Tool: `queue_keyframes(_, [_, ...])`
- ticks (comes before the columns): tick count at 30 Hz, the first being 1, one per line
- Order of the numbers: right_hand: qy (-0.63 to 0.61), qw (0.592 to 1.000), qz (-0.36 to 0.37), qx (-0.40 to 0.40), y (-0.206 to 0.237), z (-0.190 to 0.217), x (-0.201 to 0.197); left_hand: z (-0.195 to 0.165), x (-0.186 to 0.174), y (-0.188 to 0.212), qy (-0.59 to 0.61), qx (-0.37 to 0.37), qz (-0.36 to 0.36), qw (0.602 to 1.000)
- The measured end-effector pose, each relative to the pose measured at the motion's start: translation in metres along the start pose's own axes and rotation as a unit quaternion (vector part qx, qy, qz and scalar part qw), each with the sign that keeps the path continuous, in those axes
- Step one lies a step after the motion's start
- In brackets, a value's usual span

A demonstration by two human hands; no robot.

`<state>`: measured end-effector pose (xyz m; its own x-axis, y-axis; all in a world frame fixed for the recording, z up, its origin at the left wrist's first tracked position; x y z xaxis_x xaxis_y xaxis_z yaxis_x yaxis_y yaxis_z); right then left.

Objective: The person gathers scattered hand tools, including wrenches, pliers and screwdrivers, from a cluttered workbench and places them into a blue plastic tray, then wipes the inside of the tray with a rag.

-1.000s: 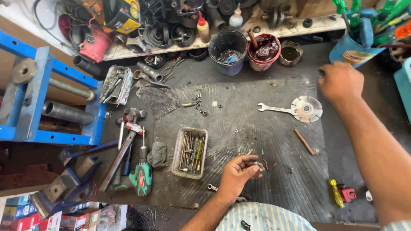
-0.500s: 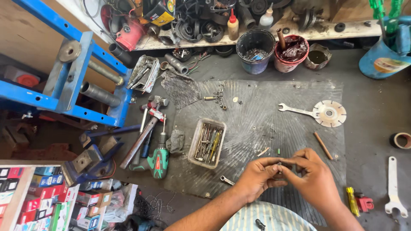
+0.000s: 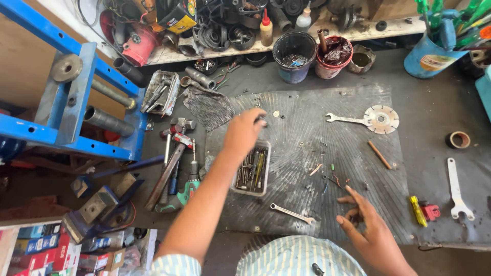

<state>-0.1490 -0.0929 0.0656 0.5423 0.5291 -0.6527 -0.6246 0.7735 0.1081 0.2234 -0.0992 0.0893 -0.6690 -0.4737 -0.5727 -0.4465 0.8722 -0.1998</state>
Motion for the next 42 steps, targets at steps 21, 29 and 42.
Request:
queue_keyframes(21, [0.187, 0.967, -0.047, 0.168, 0.047, 0.052, 0.084, 0.000, -0.032, 0.046, 0.188, 0.234, 0.001, 0.954])
queue_keyframes(29, [0.258, 0.947, -0.032, 0.187, 0.040, 0.052, 0.102, 0.006, -0.026, 0.207, 0.133, 0.178, 0.118, 0.968])
queue_keyframes(42, [0.346, 0.923, -0.004, 0.170, 0.033, 0.056, 0.112, 0.048, 0.007, 0.227, 0.021, 0.029, 0.134, 0.990])
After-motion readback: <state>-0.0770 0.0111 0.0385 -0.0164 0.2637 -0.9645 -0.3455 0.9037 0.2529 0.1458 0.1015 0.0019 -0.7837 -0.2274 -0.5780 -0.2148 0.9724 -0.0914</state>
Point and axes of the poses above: each hand's wrist, its own y-axis away from the middle knuckle, its own x-axis out of the palm, z = x × y, the point moved 5 cm from there along -y, towards the middle knuckle, and after that the axes turned 13 degrees about y, right-handed, at the moved point
